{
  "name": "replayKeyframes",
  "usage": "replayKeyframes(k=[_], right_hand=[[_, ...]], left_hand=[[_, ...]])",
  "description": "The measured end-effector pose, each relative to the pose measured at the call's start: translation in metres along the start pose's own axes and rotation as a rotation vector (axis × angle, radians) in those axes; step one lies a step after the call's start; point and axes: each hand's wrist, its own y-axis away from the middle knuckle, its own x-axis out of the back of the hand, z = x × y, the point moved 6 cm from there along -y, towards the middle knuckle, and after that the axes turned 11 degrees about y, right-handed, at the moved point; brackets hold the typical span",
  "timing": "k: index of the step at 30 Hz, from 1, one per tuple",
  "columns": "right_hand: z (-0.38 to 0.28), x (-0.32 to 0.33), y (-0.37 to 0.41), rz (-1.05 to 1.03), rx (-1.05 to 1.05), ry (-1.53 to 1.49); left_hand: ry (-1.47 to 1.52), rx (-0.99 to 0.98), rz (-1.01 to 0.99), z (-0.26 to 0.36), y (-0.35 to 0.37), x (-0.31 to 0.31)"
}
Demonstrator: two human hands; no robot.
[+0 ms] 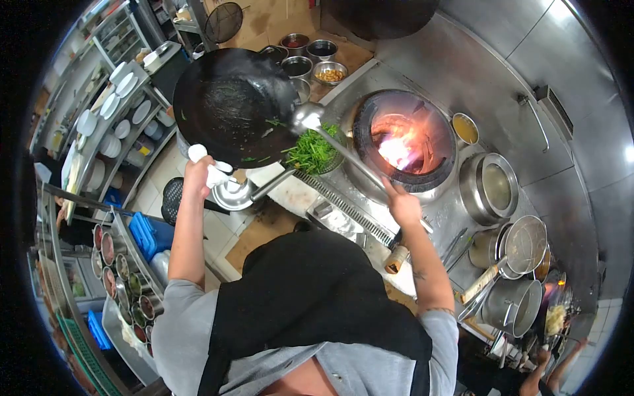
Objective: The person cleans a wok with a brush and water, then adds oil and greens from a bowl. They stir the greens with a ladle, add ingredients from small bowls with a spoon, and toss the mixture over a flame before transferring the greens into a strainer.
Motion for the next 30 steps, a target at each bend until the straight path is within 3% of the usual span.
replayKeyframes(k=[4, 8, 10, 13, 16, 22, 23, 26, 27, 28, 30], right_hand=[[0.029, 0.015, 0.035, -0.085, 0.001, 0.077], [-0.028, 0.01, 0.023, -0.041, 0.034, -0.228], [-0.066, 0.017, 0.017, -0.143, 0.038, -0.415], [-0.078, 0.011, 0.027, -0.127, 0.1, -0.407], [-0.042, 0.002, 0.047, -0.076, 0.067, -0.263], [0.017, 0.033, 0.092, -0.02, -0.137, -0.002], [0.019, 0.045, 0.104, -0.096, -0.23, -0.047], [0.038, 0.044, 0.139, -0.036, -0.503, -0.458], [0.044, 0.068, 0.139, -0.139, -0.629, -0.527], [0.053, 0.075, 0.147, 0.122, -0.606, -0.705], [0.064, 0.083, 0.169, -0.012, -0.838, -1.062]], left_hand=[[-0.02, -0.04, 0.011, -0.001, -0.006, 0.002], [0.005, -0.064, 0.0, -0.009, -0.014, -0.003], [0.027, -0.068, 0.015, -0.01, -0.015, -0.009], [0.06, -0.02, 0.028, -0.015, -0.021, -0.012], [0.067, 0.008, 0.022, -0.014, -0.023, -0.008], [-0.013, -0.054, -0.004, 0.001, -0.011, -0.005], [0.007, -0.09, -0.036, 0.002, -0.008, -0.01], [0.024, -0.094, -0.129, -0.006, 0.001, -0.029], [0.001, -0.065, -0.117, -0.012, 0.003, -0.035], [-0.024, -0.037, -0.098, -0.019, 0.007, -0.041], [-0.064, -0.004, -0.074, -0.029, 0.023, -0.06]])
